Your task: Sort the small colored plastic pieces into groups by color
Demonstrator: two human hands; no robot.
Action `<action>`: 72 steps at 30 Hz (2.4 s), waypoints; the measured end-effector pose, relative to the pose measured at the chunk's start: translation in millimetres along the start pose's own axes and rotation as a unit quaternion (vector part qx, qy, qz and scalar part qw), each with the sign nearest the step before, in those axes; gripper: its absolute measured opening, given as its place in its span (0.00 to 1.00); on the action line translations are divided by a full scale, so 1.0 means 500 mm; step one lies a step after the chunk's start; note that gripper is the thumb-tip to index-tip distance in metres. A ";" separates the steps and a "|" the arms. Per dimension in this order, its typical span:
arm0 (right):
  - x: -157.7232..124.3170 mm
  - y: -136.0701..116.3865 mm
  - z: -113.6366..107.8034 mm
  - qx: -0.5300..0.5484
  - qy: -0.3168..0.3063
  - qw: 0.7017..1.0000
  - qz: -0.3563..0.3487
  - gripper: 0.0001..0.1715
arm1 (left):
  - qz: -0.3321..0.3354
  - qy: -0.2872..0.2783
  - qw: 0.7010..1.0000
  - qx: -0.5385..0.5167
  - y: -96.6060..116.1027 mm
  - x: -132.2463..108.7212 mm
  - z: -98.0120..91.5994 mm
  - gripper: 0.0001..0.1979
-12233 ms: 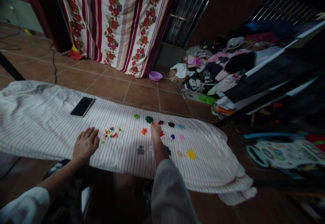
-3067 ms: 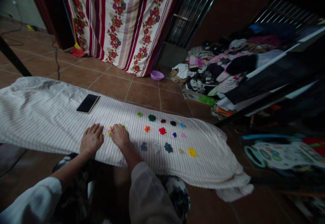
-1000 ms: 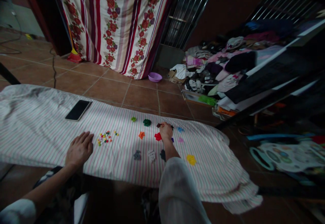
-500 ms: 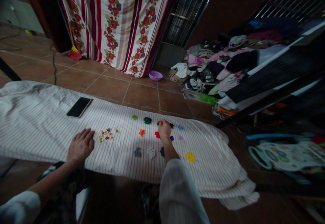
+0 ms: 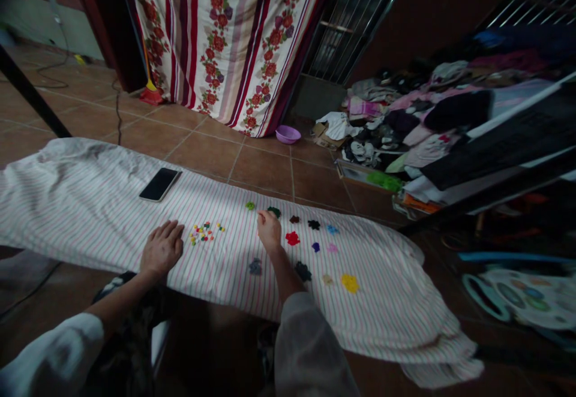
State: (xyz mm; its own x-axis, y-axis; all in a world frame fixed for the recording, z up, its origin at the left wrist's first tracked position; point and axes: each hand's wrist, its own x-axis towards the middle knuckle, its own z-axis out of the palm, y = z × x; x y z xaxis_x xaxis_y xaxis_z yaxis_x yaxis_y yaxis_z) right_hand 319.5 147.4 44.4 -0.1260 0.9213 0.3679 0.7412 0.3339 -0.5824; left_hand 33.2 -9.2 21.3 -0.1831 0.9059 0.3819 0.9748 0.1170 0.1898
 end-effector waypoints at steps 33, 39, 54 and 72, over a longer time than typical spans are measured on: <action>-0.033 -0.230 0.147 -0.085 -0.286 0.948 -0.110 0.16 | 0.000 0.005 1.000 0.001 -0.004 0.000 0.009 0.20; -0.027 -0.235 0.154 -0.104 -0.288 0.948 -0.090 0.12 | 0.006 0.009 1.000 0.004 -0.004 0.001 0.010 0.20; -0.034 -0.233 0.158 -0.030 -0.227 0.970 -0.082 0.08 | 0.012 0.010 1.000 0.011 -0.005 -0.001 0.010 0.20; -0.049 -0.164 0.140 0.107 -0.151 0.981 0.050 0.03 | 0.004 0.012 1.000 0.003 -0.004 -0.001 0.004 0.20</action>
State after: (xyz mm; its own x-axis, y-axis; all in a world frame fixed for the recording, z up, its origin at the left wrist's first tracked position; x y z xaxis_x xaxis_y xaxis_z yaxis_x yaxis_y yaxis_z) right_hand 215.8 111.4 32.1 -0.2728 0.9580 0.0882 0.6090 0.2429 -0.7551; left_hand 31.7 -9.3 18.9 -0.1785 0.8966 0.4053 0.9771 0.1129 0.1806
